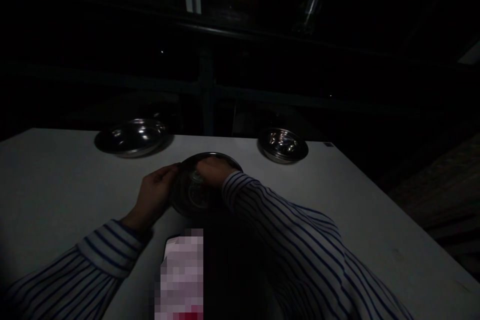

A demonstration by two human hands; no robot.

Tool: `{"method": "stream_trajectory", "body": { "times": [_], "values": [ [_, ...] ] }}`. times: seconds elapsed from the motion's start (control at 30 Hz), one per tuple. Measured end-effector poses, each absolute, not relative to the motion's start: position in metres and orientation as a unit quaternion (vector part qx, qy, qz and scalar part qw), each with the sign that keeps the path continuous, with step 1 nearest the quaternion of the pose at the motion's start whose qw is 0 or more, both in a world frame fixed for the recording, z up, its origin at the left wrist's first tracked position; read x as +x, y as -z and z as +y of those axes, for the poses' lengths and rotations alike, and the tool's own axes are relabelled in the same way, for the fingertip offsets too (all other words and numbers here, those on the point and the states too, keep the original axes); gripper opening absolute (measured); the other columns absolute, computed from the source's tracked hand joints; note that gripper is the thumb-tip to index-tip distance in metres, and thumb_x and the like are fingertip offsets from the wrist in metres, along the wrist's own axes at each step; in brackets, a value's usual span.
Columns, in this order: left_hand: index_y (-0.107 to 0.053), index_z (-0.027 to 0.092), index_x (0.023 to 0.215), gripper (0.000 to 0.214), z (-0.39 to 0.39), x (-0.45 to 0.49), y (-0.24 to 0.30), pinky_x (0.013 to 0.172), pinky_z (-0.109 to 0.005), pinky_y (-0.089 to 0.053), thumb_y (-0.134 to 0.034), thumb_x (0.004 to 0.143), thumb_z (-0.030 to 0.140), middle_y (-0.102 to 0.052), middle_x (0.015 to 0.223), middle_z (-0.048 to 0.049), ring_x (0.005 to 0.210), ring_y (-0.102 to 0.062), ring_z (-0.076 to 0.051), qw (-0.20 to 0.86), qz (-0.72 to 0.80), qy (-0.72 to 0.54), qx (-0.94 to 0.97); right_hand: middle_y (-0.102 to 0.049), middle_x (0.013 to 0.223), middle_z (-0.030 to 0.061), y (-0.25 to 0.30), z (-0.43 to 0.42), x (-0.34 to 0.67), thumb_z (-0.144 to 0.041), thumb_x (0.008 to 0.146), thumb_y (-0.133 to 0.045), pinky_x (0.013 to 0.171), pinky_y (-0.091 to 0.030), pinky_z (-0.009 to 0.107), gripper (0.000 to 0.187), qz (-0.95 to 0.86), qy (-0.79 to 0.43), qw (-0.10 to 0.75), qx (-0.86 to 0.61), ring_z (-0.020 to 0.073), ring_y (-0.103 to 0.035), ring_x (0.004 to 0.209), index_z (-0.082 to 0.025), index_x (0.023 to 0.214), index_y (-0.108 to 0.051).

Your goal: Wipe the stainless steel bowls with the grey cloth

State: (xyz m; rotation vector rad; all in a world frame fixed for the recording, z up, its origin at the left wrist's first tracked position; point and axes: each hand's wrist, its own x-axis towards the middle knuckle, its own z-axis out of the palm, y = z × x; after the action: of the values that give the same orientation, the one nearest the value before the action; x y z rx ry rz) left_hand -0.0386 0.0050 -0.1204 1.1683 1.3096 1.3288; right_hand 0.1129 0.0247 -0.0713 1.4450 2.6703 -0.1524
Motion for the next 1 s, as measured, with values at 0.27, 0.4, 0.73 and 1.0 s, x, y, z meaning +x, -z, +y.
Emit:
{"method": "stream_trajectory", "body": {
  "times": [0.27,0.4,0.73,1.0],
  "values": [
    [-0.068,0.010,0.097,0.038,0.005,-0.039,0.120,0.075,-0.032,-0.050,-0.060,0.069,0.034,-0.071,0.093,-0.0111,0.084,-0.065,-0.023,0.436,0.542,-0.528,0.487,-0.066,0.101,0.0145,0.069,0.025,0.124,-0.016,0.080,-0.049,0.075,-0.044,0.028,0.022,0.870,0.040,0.067,0.486,0.0236,-0.061,0.094,-0.011,0.093,-0.065],
    [-0.068,0.010,0.095,0.038,0.006,-0.038,0.121,0.074,-0.033,-0.050,-0.060,0.069,0.036,-0.071,0.091,-0.0113,0.082,-0.065,-0.023,0.430,0.540,-0.533,0.489,-0.065,0.102,0.0154,0.068,0.023,0.129,-0.018,0.081,-0.049,0.073,-0.044,0.027,0.024,0.866,0.036,0.067,0.494,0.0234,-0.061,0.094,-0.011,0.098,-0.064],
    [-0.067,0.012,0.086,0.031,0.005,-0.043,0.120,0.065,-0.028,-0.046,-0.059,0.065,0.033,-0.070,0.077,-0.0071,0.071,-0.062,-0.019,0.439,0.541,-0.525,0.489,-0.067,0.095,0.0112,0.070,0.028,0.137,-0.018,0.080,-0.049,0.073,-0.041,0.025,0.021,0.885,0.049,0.057,0.459,0.0199,-0.061,0.089,-0.015,0.091,-0.066],
    [-0.064,0.013,0.072,0.036,0.008,-0.045,0.121,0.060,-0.028,-0.041,-0.055,0.069,0.048,-0.063,0.062,-0.0025,0.060,-0.055,-0.017,0.419,0.554,-0.517,0.501,-0.066,0.100,0.0079,0.079,0.034,0.139,-0.012,0.080,-0.047,0.084,-0.037,0.027,0.025,0.916,0.073,0.035,0.393,0.0183,-0.057,0.097,-0.018,0.096,-0.066]
  ]
}}
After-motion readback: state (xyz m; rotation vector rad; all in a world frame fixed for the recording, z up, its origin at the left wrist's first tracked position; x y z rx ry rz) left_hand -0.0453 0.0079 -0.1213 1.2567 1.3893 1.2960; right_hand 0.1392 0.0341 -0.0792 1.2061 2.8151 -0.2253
